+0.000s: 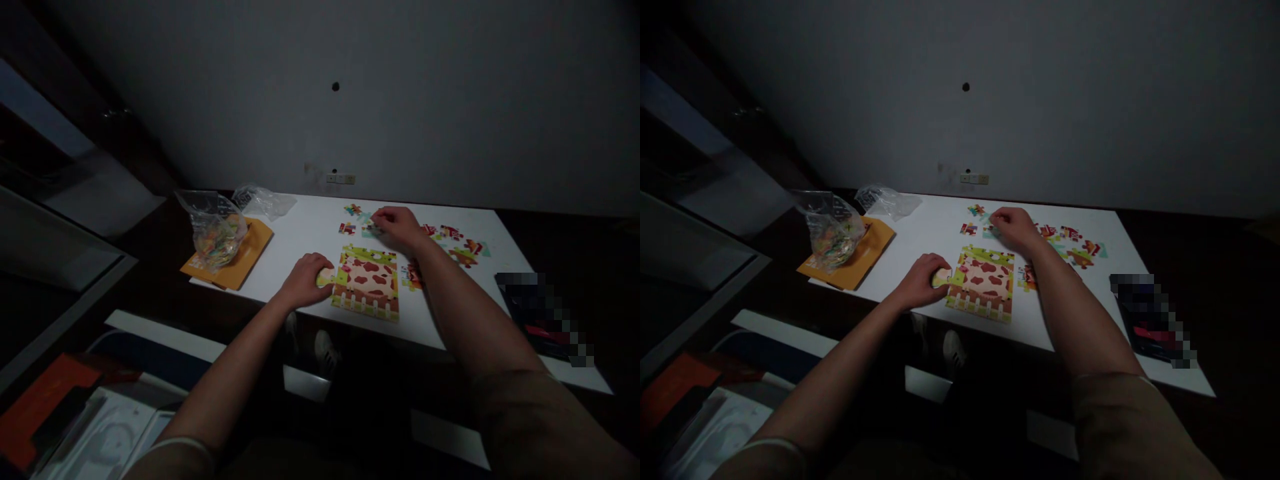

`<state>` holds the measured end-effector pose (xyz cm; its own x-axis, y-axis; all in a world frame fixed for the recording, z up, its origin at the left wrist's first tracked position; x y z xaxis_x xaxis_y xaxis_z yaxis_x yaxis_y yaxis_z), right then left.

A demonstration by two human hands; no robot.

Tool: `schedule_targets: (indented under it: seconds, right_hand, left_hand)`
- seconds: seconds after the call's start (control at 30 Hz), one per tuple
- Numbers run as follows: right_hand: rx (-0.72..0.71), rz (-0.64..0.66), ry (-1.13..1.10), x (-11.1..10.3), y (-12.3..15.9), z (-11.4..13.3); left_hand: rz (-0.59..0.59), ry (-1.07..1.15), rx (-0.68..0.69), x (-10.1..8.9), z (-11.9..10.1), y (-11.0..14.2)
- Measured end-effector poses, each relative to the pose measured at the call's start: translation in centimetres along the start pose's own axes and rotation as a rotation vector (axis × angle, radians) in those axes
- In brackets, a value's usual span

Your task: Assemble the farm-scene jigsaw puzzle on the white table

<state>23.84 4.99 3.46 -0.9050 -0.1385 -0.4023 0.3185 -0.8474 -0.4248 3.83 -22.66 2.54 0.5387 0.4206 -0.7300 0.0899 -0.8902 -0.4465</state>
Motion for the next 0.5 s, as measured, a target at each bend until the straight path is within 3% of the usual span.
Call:
schedule_targets:
  seconds: [0.13, 0.3, 0.4, 0.5]
  right_hand:
    - [-0.286, -0.426, -0.070, -7.4, -0.2, 6.4]
    - [-0.650, -0.978, -0.218, -17.6, 3.5, 14.4]
    - [-0.613, -1.155, -0.234, -20.5, 6.4, 15.1]
    - [-0.331, -1.081, -0.271, -20.1, 9.5, 12.3]
  left_hand:
    - [0.008, -0.018, 0.037, 0.1, -0.2, 0.0]
    - [-0.003, -0.017, 0.085, 0.4, 0.1, 0.0]
    - [0.001, -0.016, 0.065, 0.5, 0.3, -0.1]
    - [0.007, -0.031, 0.057, 0.7, 0.5, -0.2]
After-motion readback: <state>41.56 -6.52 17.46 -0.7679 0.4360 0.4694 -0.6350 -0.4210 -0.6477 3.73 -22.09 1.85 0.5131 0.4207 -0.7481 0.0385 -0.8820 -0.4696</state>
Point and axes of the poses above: each hand's wrist, its own y-axis away from the middle knuckle, its own x-axis out of the palm, z = x × y, the point moved 4 cm from there along -y, towards the middle knuckle, and after that the axes turned 15 degrees about -z, right-handed, at the moved point
